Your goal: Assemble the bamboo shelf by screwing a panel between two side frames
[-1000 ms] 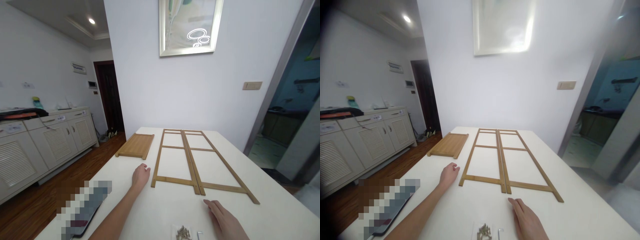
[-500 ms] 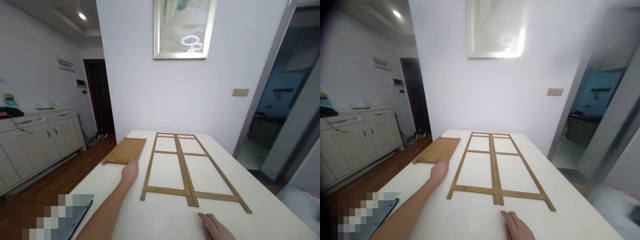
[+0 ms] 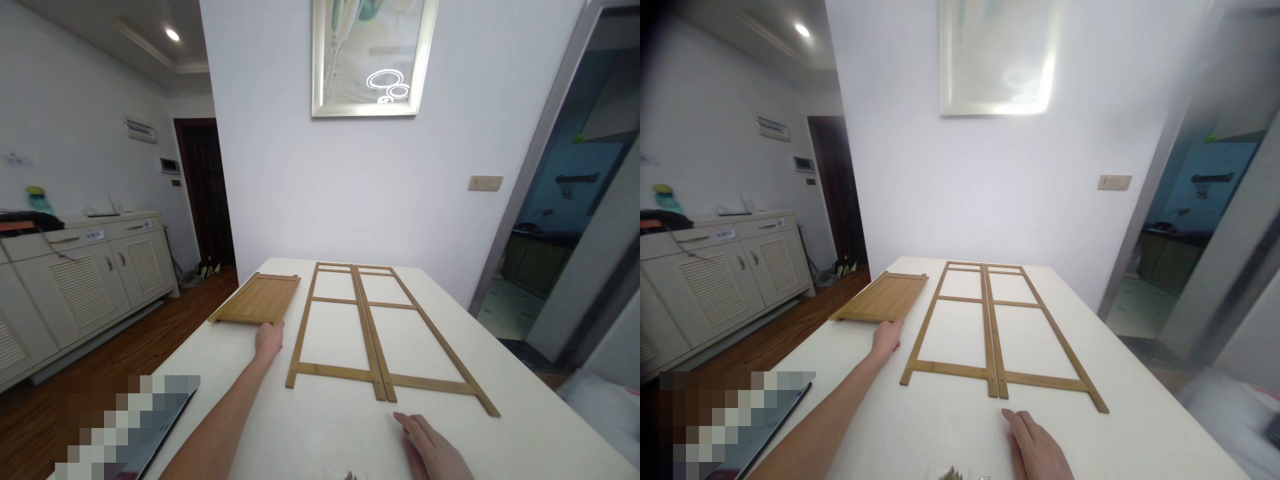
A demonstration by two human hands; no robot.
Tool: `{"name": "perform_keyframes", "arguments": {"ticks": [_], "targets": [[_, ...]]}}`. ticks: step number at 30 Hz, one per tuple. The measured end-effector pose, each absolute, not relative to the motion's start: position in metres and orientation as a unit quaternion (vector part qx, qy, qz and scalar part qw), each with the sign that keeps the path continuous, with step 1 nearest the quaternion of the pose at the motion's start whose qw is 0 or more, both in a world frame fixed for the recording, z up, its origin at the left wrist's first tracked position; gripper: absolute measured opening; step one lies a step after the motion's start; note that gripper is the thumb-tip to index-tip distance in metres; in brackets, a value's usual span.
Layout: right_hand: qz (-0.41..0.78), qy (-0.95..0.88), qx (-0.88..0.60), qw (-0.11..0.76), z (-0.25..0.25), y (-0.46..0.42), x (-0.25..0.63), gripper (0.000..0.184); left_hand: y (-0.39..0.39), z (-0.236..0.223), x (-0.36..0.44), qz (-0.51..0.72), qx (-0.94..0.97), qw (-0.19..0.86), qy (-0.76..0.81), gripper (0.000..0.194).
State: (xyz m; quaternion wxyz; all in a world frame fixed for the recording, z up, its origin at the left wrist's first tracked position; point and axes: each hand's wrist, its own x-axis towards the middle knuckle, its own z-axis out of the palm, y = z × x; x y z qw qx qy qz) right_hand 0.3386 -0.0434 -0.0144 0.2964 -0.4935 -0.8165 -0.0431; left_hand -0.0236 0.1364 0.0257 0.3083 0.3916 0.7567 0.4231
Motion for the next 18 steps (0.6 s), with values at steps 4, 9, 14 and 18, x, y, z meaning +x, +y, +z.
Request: {"name": "perform_keyframes", "arguments": {"ticks": [4,9,14,18], "targets": [[-0.03,-0.815,-0.493,0.304,-0.01,-0.044,0.336,0.034,0.126,0.023,-0.011,0.532,0.296,0.432,0.665,0.025],[-0.033,-0.814,-0.485,0.317,-0.018,-0.04,0.339,0.032,0.114,0.031,-0.009,0.615,0.225,0.538,0.531,0.037],[-0.012,-0.811,-0.495,0.312,-0.019,-0.039,0.339,0.032,0.102,0.042,-0.004,0.64,0.216,0.595,0.436,0.031],[0.023,-0.803,-0.504,0.317,-0.01,-0.043,0.335,0.034,0.086,0.049,0.014,0.637,0.227,0.625,0.39,0.028]]}}
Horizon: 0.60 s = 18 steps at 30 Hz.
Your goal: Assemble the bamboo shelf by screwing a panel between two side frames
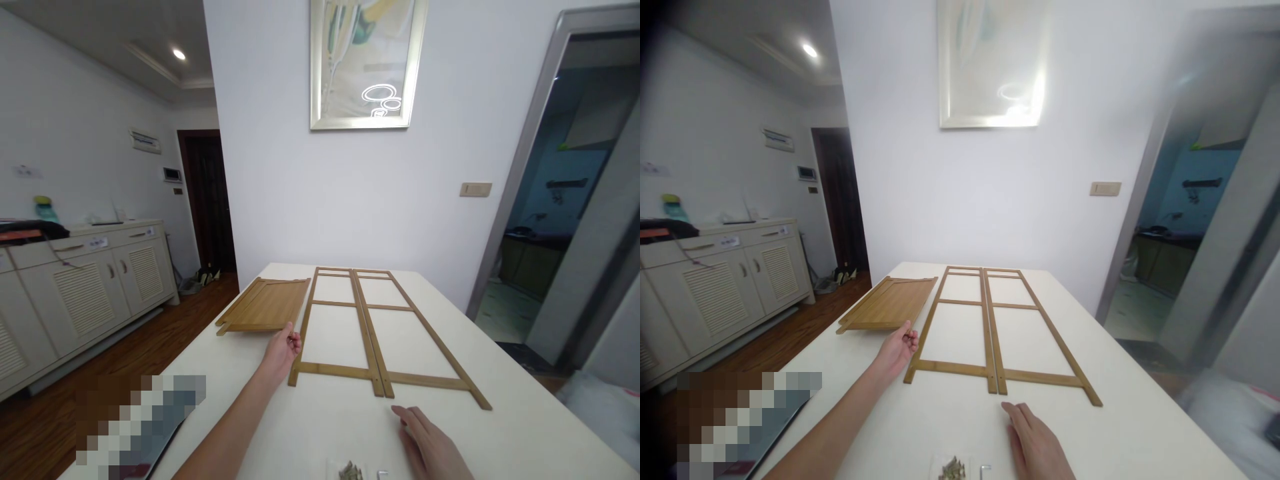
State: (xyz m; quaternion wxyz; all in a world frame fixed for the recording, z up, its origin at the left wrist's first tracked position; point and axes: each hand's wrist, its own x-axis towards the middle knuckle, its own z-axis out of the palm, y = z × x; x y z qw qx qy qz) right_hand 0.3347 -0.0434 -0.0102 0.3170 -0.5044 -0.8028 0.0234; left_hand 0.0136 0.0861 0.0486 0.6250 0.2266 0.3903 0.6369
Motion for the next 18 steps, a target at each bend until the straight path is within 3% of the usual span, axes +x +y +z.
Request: {"name": "perform_keyframes", "arguments": {"ticks": [6,10,13,18], "targets": [[0.153,-0.736,-0.54,0.377,0.007,-0.046,0.33,0.033,0.02,0.057,0.059,0.59,0.28,0.675,0.344,0.037],[0.3,-0.623,-0.575,0.437,0.027,-0.045,0.327,0.045,-0.036,0.044,0.098,0.522,0.304,0.728,0.325,0.049],[0.467,-0.555,-0.504,0.469,0.048,-0.051,0.315,0.052,-0.061,0.026,0.128,0.459,0.317,0.769,0.314,0.055],[0.613,-0.488,-0.384,0.488,0.074,-0.071,0.291,0.038,-0.075,0.013,0.163,0.377,0.383,0.795,0.281,0.059]]}}
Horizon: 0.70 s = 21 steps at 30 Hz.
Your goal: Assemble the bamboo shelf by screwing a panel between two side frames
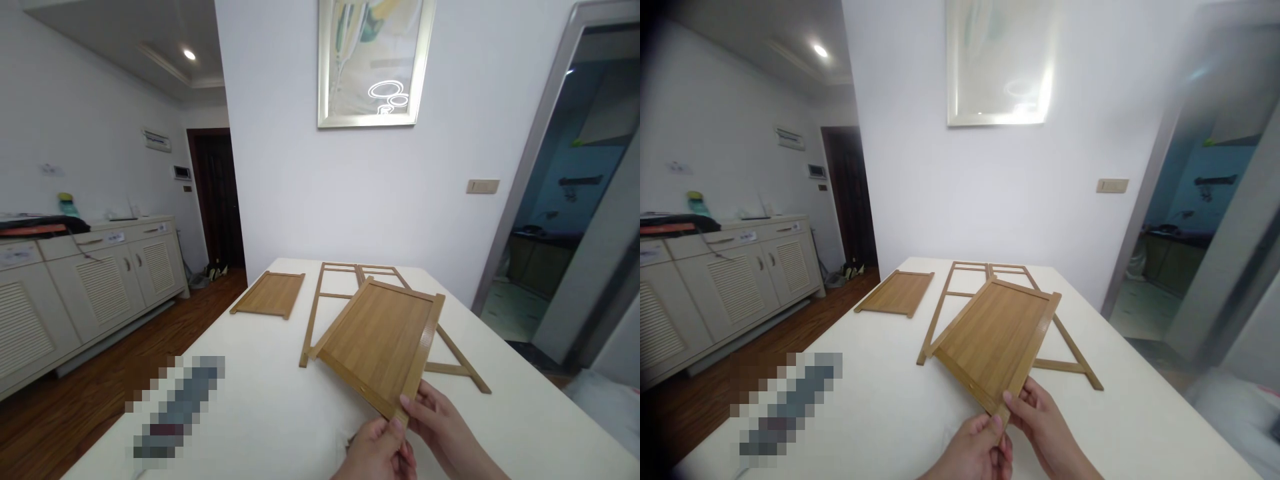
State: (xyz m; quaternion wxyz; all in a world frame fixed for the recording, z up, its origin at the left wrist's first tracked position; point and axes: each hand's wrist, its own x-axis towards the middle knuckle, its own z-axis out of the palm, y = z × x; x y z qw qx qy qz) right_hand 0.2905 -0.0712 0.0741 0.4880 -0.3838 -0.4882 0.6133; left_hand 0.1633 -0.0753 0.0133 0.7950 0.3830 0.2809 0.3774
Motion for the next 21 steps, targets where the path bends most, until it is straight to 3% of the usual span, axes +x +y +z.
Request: {"name": "perform_keyframes", "arguments": {"ticks": [5,10,15,21], "targets": [[0.633,-0.424,-0.398,0.511,0.09,-0.079,0.309,0.038,-0.099,0.005,0.161,0.367,0.562,0.656,0.345,0.055],[0.61,-0.365,-0.452,0.538,0.09,-0.081,0.355,0.046,-0.119,-0.021,0.11,0.383,0.782,0.291,0.396,0.017],[0.606,-0.337,-0.468,0.548,0.073,-0.091,0.386,0.052,-0.121,-0.036,0.056,0.301,0.84,0.053,0.448,0.045],[0.607,-0.304,-0.488,0.549,0.058,-0.097,0.407,0.055,-0.12,-0.028,0.053,0.248,0.836,-0.004,0.489,0.044]]}}
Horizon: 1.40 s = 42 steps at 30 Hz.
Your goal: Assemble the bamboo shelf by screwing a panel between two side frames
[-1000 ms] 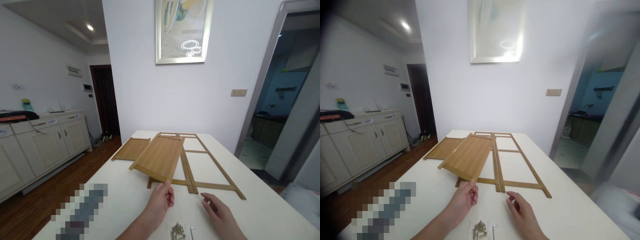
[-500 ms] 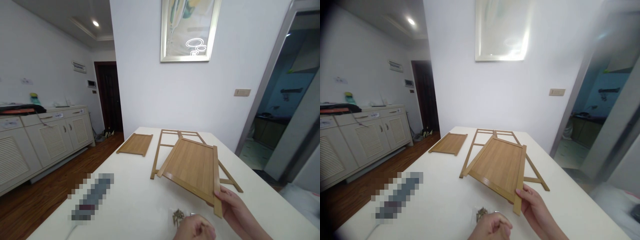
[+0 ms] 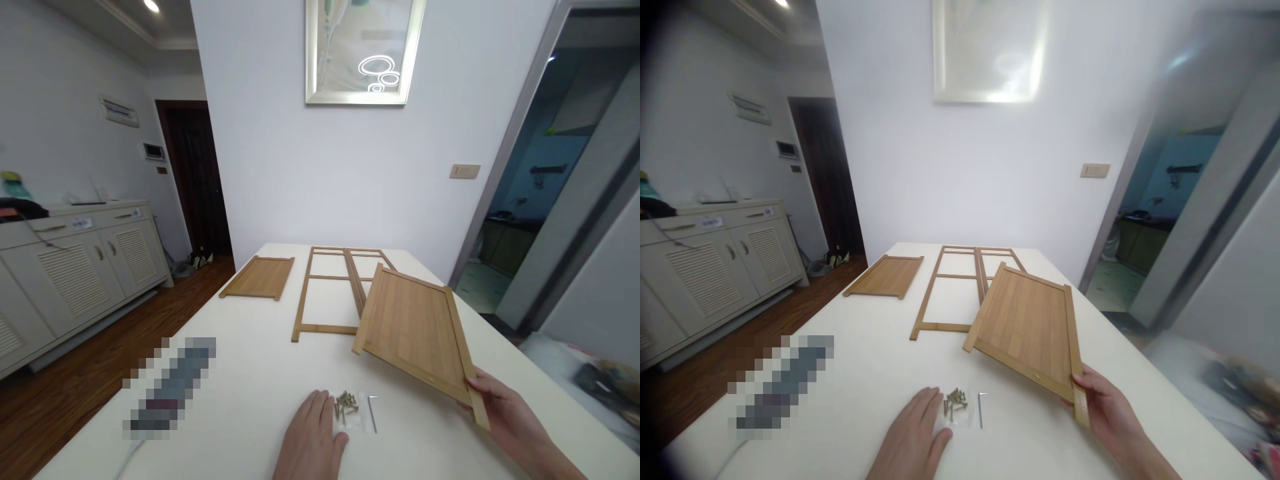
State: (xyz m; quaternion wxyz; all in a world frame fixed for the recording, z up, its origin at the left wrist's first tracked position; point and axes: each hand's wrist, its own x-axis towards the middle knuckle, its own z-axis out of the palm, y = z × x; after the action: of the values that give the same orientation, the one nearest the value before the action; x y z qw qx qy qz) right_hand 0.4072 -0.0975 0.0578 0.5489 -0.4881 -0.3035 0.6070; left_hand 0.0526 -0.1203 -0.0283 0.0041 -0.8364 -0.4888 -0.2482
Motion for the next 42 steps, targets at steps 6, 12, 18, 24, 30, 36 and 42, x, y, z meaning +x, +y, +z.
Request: {"name": "perform_keyframes", "arguments": {"ticks": [6,12,18,24,30,36,42], "targets": [[0.613,-0.282,-0.493,0.55,0.052,-0.103,0.423,0.06,-0.118,0.017,0.076,-0.206,-0.822,-0.081,-0.525,0.037],[0.618,-0.264,-0.499,0.547,0.054,-0.106,0.436,0.062,-0.114,0.027,0.077,-0.209,-0.818,-0.126,-0.521,0.028],[0.627,-0.254,-0.493,0.547,0.055,-0.109,0.438,0.061,-0.114,0.023,0.077,-0.252,-0.816,-0.113,-0.507,0.03],[0.626,-0.287,-0.486,0.537,0.056,-0.111,0.437,0.064,-0.116,0.017,0.074,-0.276,-0.799,-0.152,-0.513,0.044],[0.629,-0.296,-0.482,0.533,0.056,-0.11,0.437,0.065,-0.118,0.014,0.069,-0.284,-0.782,-0.162,-0.53,0.053],[0.642,-0.24,-0.483,0.544,0.057,-0.111,0.435,0.07,-0.118,0.02,0.072,-0.274,-0.789,-0.139,-0.532,0.047],[0.64,-0.217,-0.483,0.557,0.058,-0.112,0.432,0.071,-0.112,0.011,0.071,-0.27,-0.814,-0.11,-0.502,0.046]]}}
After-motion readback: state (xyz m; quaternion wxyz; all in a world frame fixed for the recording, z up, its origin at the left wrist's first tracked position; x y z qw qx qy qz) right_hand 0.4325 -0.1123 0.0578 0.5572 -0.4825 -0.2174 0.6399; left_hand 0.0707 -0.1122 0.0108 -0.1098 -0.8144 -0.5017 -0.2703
